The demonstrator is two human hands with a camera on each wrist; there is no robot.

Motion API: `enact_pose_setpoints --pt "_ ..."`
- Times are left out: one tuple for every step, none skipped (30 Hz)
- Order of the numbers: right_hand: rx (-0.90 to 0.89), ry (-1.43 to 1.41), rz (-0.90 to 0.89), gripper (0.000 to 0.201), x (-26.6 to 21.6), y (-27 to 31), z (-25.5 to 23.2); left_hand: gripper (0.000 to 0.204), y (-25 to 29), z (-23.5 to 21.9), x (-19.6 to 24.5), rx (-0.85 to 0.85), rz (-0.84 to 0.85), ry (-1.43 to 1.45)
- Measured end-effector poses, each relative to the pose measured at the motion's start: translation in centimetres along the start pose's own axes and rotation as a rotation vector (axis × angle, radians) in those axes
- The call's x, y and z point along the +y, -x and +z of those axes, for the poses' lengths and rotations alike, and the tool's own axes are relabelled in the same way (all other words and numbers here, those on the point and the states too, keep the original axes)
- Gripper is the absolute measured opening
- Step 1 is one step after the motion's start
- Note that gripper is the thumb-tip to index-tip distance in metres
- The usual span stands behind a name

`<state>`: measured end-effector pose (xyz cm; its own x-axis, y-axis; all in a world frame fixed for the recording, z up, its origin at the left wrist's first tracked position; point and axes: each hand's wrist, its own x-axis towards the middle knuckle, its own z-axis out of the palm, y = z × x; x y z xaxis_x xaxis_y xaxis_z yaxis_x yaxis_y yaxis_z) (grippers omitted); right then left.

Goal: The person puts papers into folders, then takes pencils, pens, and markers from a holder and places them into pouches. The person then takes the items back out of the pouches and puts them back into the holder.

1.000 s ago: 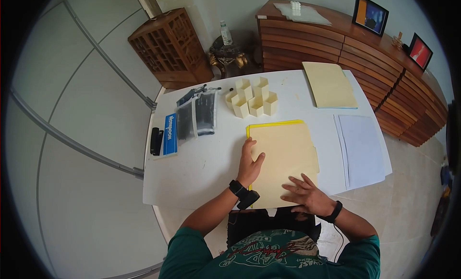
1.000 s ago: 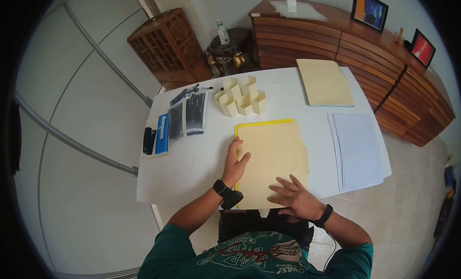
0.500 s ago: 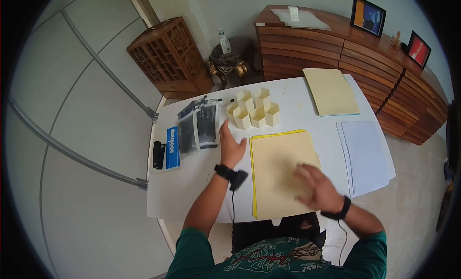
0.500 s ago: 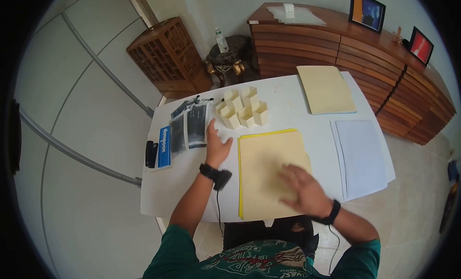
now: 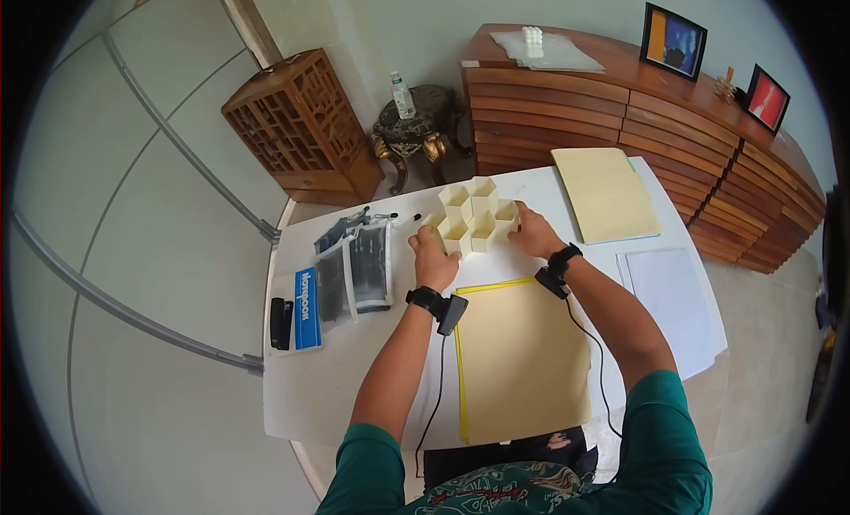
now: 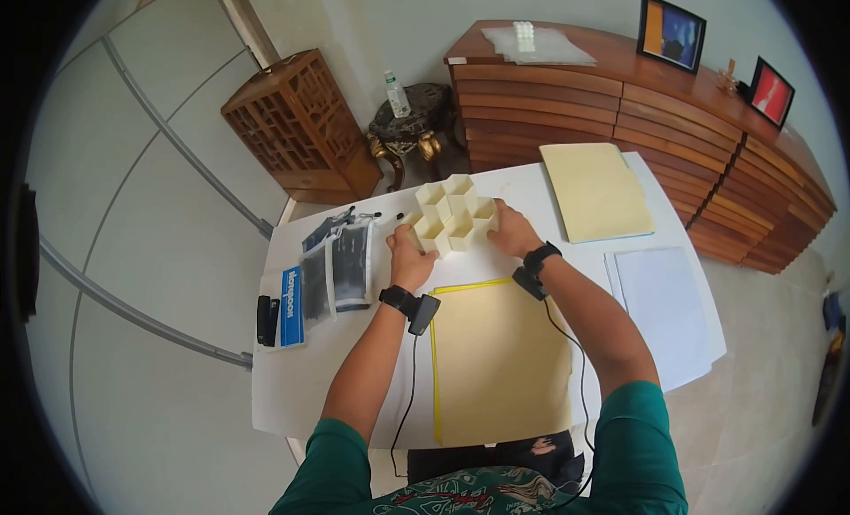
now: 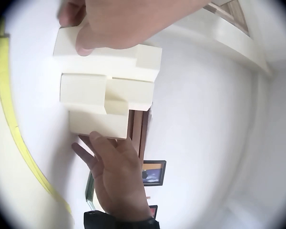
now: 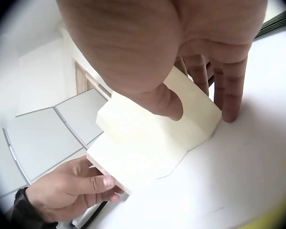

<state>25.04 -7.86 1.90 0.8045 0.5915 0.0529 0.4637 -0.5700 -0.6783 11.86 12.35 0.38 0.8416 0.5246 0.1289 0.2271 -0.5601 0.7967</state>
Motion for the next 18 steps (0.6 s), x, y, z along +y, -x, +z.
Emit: enact_pose_setpoints --pt "0.003 -0.003 0.002 0.072 0.1 -0.3 -0.2 0.077 -0.2 0.1 0.3 0.032 0.012 0.006" --pt "0.002 0.001 0.003 0.072 0.1 -0.4 -0.1 0.077 -0.3 0.1 0.4 0.032 0.012 0.011" --pt "0.012 -0.002 0.008 0.071 0.2 -0.4 0.0 0.078 -0.3 0.1 0.6 0.032 0.003 0.04" --pt "0.022 -0.007 0.014 0.071 0.3 -0.4 0.0 0.078 -0.4 0.1 0.5 0.031 -0.005 0.07" --pt "0.022 -0.004 0.019 0.071 0.5 -0.5 -0.2 0.078 -0.6 0.1 0.4 0.026 -0.005 0.073" --pt "0.006 -0.014 0.003 0.071 0.6 -0.5 -0.4 0.079 -0.6 0.1 0.3 0.034 -0.002 0.113" --pt "-0.014 -0.025 -0.012 0.071 0.7 -0.4 -0.4 0.08 -0.5 0.1 -0.1 0.043 -0.005 0.151" --pt "-0.022 -0.024 -0.009 0.071 1.6 -0.6 0.0 0.08 -0.3 0.1 -0.3 0.042 -0.012 0.152" --pt "0.001 -0.022 -0.067 0.074 2.8 -1.0 0.4 0.078 -0.1 0.1 -0.5 0.043 -0.016 0.168" --pt "0.026 -0.02 -0.127 0.077 3.0 -0.9 0.2 0.077 0.1 0.1 -0.4 0.045 -0.019 0.184" --pt "0.025 -0.017 -0.127 0.077 3.3 -0.7 -0.3 0.077 0.4 0.0 -0.4 0.046 -0.019 0.187" --pt "0.052 -0.033 -0.086 0.078 3.7 -0.4 -1.1 0.079 0.8 -0.1 -0.3 0.076 -0.052 0.183" --pt "0.078 -0.05 -0.042 0.079 3.3 0.2 -1.9 0.082 1.2 -0.1 -0.3 0.104 -0.087 0.179" --pt "0.077 -0.047 -0.042 0.079 2.9 0.7 -2.5 0.082 1.4 0.0 -0.4 0.104 -0.089 0.182" --pt "0.072 -0.046 -0.053 0.078 2.3 1.2 -3.1 0.084 1.4 0.1 -0.4 0.175 0.088 0.088" --pt "0.069 -0.046 -0.064 0.078 1.9 1.4 -3.5 0.087 1.5 0.1 -0.4 0.246 0.265 -0.008" --pt "0.07 -0.043 -0.069 0.078 2.2 1.2 -3.0 0.087 1.6 -0.3 1.0 0.251 0.266 -0.006" --pt "0.097 -0.101 -0.141 0.077 2.6 0.8 -2.0 0.085 1.4 -0.7 2.5 0.222 0.272 -0.127"
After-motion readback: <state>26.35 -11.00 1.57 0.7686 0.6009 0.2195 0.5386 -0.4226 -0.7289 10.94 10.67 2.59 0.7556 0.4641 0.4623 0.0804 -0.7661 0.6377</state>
